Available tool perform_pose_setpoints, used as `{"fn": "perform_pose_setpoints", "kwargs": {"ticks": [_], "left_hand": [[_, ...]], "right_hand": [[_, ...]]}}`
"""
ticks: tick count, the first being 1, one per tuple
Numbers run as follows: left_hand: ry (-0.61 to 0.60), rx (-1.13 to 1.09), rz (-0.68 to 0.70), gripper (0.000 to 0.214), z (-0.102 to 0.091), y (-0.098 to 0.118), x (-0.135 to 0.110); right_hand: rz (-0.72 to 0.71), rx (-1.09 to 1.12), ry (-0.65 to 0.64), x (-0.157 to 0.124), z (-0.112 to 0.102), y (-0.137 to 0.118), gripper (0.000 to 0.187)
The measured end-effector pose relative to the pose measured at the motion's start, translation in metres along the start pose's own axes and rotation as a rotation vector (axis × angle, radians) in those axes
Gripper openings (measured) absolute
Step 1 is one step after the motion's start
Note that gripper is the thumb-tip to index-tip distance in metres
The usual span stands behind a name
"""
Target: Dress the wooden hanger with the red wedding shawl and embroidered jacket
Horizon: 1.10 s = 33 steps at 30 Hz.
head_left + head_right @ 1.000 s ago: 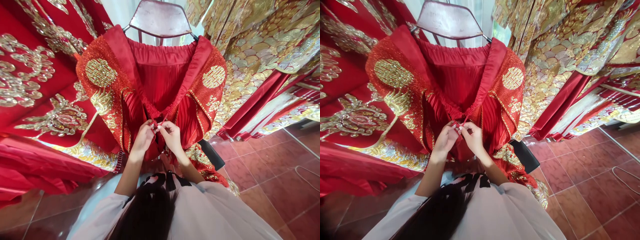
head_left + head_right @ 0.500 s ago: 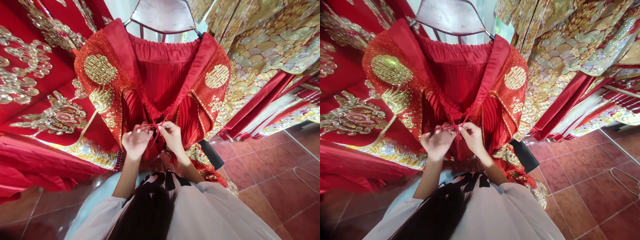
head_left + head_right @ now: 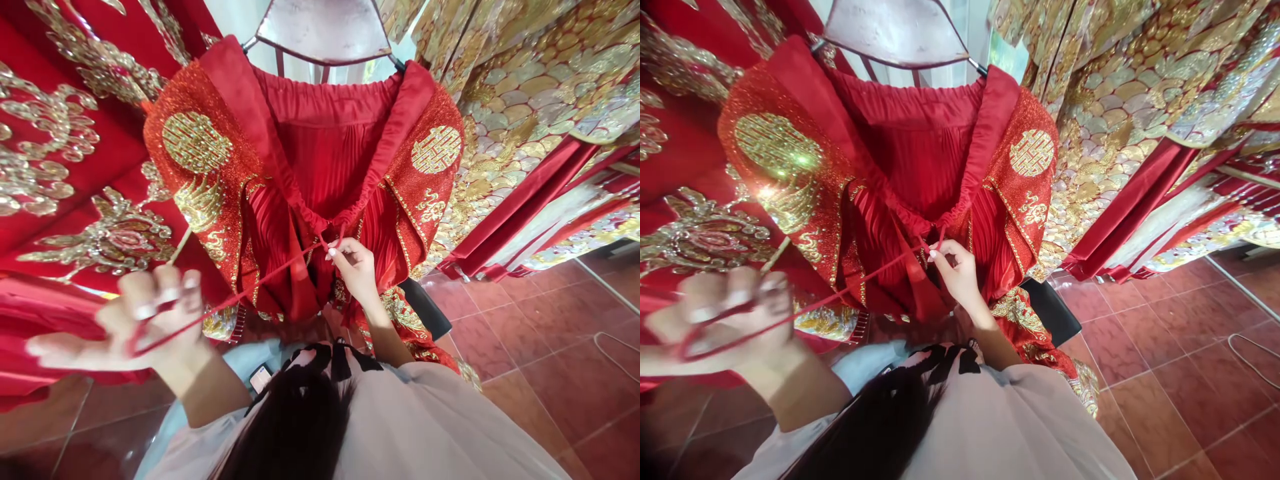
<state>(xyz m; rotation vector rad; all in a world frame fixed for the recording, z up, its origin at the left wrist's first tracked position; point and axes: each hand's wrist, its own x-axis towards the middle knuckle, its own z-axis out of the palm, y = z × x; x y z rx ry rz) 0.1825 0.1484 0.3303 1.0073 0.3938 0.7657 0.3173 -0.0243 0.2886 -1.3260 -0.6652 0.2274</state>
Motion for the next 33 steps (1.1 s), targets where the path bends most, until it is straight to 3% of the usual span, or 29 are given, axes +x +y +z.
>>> {"fn": "perform_pose_setpoints", "kwargs": {"ticks": [4, 7, 10, 13, 16, 20, 23, 27, 30, 33], "left_hand": [[-0.013, -0.012, -0.024, 0.016, 0.033, -0.026, -0.013], [-0.127, 0.025, -0.043, 0.017, 0.056, -0.049, -0.016], [-0.249, 0.093, -0.041, 0.017, 0.07, -0.066, -0.01], [-0.253, 0.221, 0.068, 0.016, 0.076, -0.069, -0.005], [-0.23, 0.327, 0.207, 0.022, 0.08, -0.058, -0.006], [-0.143, 0.366, 0.372, 0.028, 0.078, -0.022, -0.004], [-0.074, 0.463, 0.624, 0.026, 0.071, 0.011, 0.009], [0.04, 0.637, 0.984, 0.02, 0.06, 0.042, 0.036], [0.175, 0.713, 1.024, 0.016, 0.059, 0.041, 0.051], [0.273, 0.839, 0.954, 0.009, 0.068, 0.021, 0.053]], "right_hand": [[0.05, 0.108, -0.061, -0.003, 0.005, -0.002, 0.021], [0.094, 0.111, -0.088, -0.004, 0.007, -0.003, 0.026], [0.075, 0.056, -0.102, -0.001, 0.003, -0.006, 0.023], [0.03, -0.069, -0.115, 0.004, -0.007, -0.014, 0.018], [-0.01, -0.228, -0.081, 0.011, -0.018, -0.027, 0.024], [-0.163, -0.392, -0.096, 0.021, -0.041, -0.051, 0.032], [-0.328, -0.535, -0.061, 0.039, -0.068, -0.067, 0.028], [-0.439, -0.637, 0.008, 0.075, -0.102, -0.077, 0.024], [-0.516, -0.739, 0.065, 0.096, -0.105, -0.075, 0.025], [-0.534, -0.928, -0.018, 0.102, -0.088, -0.066, 0.019]]}}
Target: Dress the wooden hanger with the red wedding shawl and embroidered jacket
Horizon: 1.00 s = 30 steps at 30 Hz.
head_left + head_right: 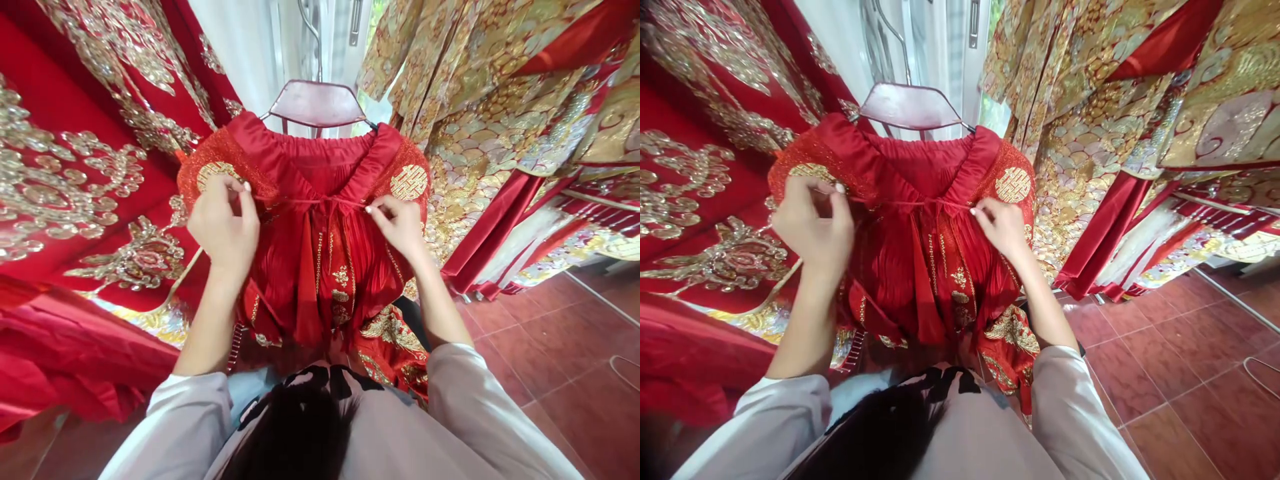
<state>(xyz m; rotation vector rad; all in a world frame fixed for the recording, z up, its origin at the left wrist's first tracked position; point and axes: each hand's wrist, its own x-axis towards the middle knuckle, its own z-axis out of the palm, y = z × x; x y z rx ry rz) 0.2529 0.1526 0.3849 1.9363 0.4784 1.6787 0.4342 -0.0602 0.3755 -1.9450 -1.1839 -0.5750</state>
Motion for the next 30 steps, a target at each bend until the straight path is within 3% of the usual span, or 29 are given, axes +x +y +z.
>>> {"fn": "perform_pose_setpoints", "kwargs": {"ticks": [2, 5, 8, 10, 15, 20, 23, 27, 30], "left_hand": [[-0.043, 0.014, -0.004, 0.021, 0.016, 0.002, -0.015], [-0.208, -0.124, -0.026, 0.031, 0.043, 0.004, -0.035], [-0.361, -0.198, -0.05, 0.017, 0.062, 0.002, -0.044], [-0.387, -0.161, -0.037, 0.008, 0.067, 0.003, -0.043], [-0.424, 0.043, 0.03, 0.009, 0.053, 0.018, -0.033], [-0.638, -0.285, -0.073, 0.013, 0.034, 0.031, -0.024], [-0.584, -0.356, -0.096, 0.004, 0.031, 0.038, -0.018], [-0.56, -0.303, -0.048, 0.024, 0.034, 0.047, -0.008], [-0.605, -0.293, -0.01, 0.027, 0.029, 0.051, 0.005]], "right_hand": [[-0.037, -0.049, -0.067, 0.0, 0.015, -0.008, 0.013], [-0.026, -0.031, -0.052, -0.002, 0.032, -0.019, 0.009], [0.05, -0.053, 0.007, 0.0, 0.043, -0.029, 0.013], [0.068, -0.092, 0.036, 0.002, 0.049, -0.034, 0.019], [0.027, -0.015, 0.071, 0.007, 0.052, -0.043, 0.013], [0.207, 0.539, 0.032, 0.01, 0.036, -0.05, 0.009], [0.374, 0.77, -0.06, 0.017, 0.03, -0.06, 0.008], [0.56, 0.914, -0.111, 0.028, 0.033, -0.076, 0.014], [0.481, 0.857, -0.014, 0.033, 0.03, -0.08, 0.019]]}}
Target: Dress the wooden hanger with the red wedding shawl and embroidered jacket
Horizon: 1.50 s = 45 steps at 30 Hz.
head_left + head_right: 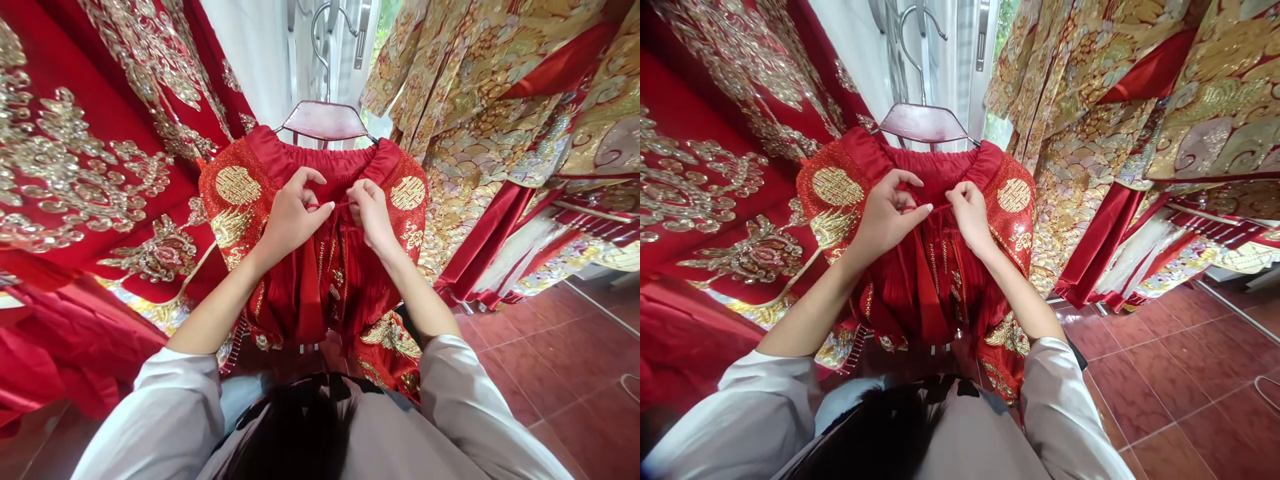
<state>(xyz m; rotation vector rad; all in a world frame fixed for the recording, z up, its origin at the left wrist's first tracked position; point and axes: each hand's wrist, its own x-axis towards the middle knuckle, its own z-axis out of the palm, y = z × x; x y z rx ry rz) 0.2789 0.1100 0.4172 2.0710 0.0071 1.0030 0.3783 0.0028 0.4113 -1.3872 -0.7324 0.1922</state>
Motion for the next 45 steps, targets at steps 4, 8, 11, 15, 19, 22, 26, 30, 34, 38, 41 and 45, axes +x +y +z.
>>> {"fn": "perform_pose_setpoints", "kwargs": {"ticks": [4, 8, 11, 15, 19, 22, 26, 30, 34, 38, 41, 45], "left_hand": [[0.044, -0.041, 0.027, 0.028, -0.027, 0.008, 0.012], [0.18, -0.074, 0.096, 0.024, -0.047, 0.008, 0.025], [0.073, -0.03, 0.052, 0.018, -0.052, 0.004, 0.028], [-0.199, 0.156, -0.057, 0.011, -0.056, -0.003, 0.019], [0.003, 0.501, -0.004, 0.008, -0.051, -0.004, 0.012], [0.256, 0.567, 0.075, 0.006, -0.039, -0.004, 0.015], [0.342, 0.363, 0.14, 0.01, -0.019, -0.006, 0.025], [0.2, 0.098, 0.102, 0.007, -0.002, -0.01, 0.028], [0.133, 0.053, 0.079, 0.005, 0.004, -0.012, 0.026], [0.113, 0.143, 0.071, 0.004, 0.004, -0.011, 0.023], [0.119, 0.224, 0.064, 0.008, 0.005, -0.01, 0.021], [0.086, 0.313, 0.093, 0.01, 0.007, -0.01, 0.019]], "right_hand": [[-0.224, -0.205, -0.008, 0.009, -0.026, -0.014, 0.024], [-0.266, -0.332, -0.028, 0.032, -0.058, -0.029, 0.018], [-0.22, -0.434, -0.12, 0.044, -0.067, -0.03, 0.015], [-0.112, -0.55, -0.397, 0.04, -0.065, -0.025, 0.011], [-0.129, -0.545, -0.706, 0.033, -0.058, -0.027, 0.014], [-0.16, -0.387, -0.842, 0.032, -0.049, -0.029, 0.021], [-0.219, -0.167, -0.548, 0.036, -0.03, -0.018, 0.034], [-0.4, -0.251, -0.169, 0.037, -0.013, 0.0, 0.03], [-0.584, -0.555, -0.17, 0.031, -0.008, 0.011, 0.03], [-0.626, -0.802, -0.2, 0.027, -0.012, 0.015, 0.037], [-0.646, -0.886, -0.218, 0.029, -0.014, 0.017, 0.038], [-0.701, -0.858, -0.185, 0.034, -0.014, 0.021, 0.031]]}}
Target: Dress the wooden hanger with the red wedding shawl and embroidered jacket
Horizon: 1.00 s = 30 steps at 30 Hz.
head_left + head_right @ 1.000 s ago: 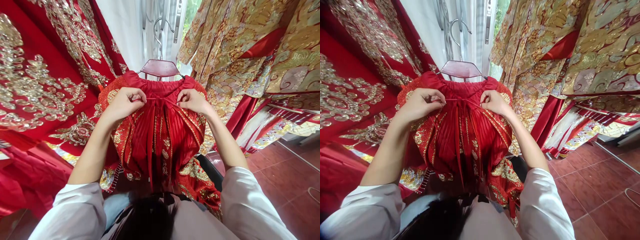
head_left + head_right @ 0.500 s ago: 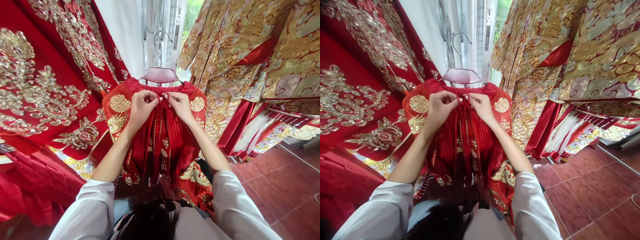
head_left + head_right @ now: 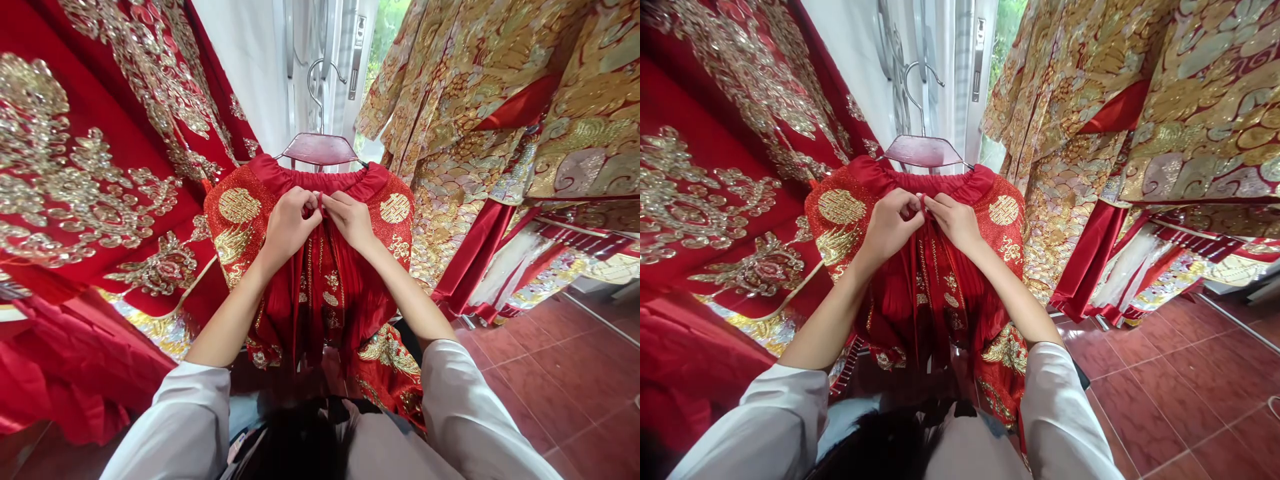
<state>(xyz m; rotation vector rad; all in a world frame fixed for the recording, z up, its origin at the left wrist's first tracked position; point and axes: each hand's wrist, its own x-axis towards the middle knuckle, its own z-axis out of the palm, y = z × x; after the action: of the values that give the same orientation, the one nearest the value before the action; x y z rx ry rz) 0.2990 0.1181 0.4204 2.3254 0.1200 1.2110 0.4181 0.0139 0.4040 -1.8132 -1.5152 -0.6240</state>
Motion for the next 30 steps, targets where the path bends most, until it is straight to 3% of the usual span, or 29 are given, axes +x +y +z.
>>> {"fn": "perform_pose_setpoints", "kwargs": {"ticks": [7, 12, 15, 17, 20, 24, 27, 30], "left_hand": [[0.022, 0.12, 0.103, 0.007, 0.0, -0.003, -0.007], [0.052, 0.287, 0.067, 0.009, -0.005, -0.013, -0.015], [0.091, 0.303, 0.037, 0.01, -0.008, -0.018, -0.019], [0.103, 0.227, 0.008, 0.009, -0.008, -0.018, -0.02], [0.067, -0.034, -0.08, 0.006, -0.007, -0.015, -0.017], [0.021, -0.318, -0.166, 0.007, -0.007, -0.01, -0.011], [0.012, -0.373, -0.195, 0.008, -0.007, -0.008, -0.007], [-0.013, -0.334, -0.188, 0.011, -0.01, -0.008, -0.005]], "right_hand": [[-0.046, 0.077, 0.07, 0.003, 0.004, -0.003, 0.022], [0.132, -0.193, 0.133, -0.003, -0.006, -0.013, 0.014], [0.211, -0.213, 0.129, -0.006, -0.013, -0.013, 0.013], [0.222, -0.097, 0.145, -0.005, -0.016, -0.01, 0.013], [0.275, 0.268, 0.186, -0.002, -0.017, -0.007, 0.011], [0.514, 0.785, 0.15, 0.0, -0.012, -0.011, 0.004], [0.612, 1.053, 0.118, 0.0, -0.01, -0.016, 0.009], [0.643, 1.153, 0.051, 0.001, -0.013, -0.017, 0.017]]}}
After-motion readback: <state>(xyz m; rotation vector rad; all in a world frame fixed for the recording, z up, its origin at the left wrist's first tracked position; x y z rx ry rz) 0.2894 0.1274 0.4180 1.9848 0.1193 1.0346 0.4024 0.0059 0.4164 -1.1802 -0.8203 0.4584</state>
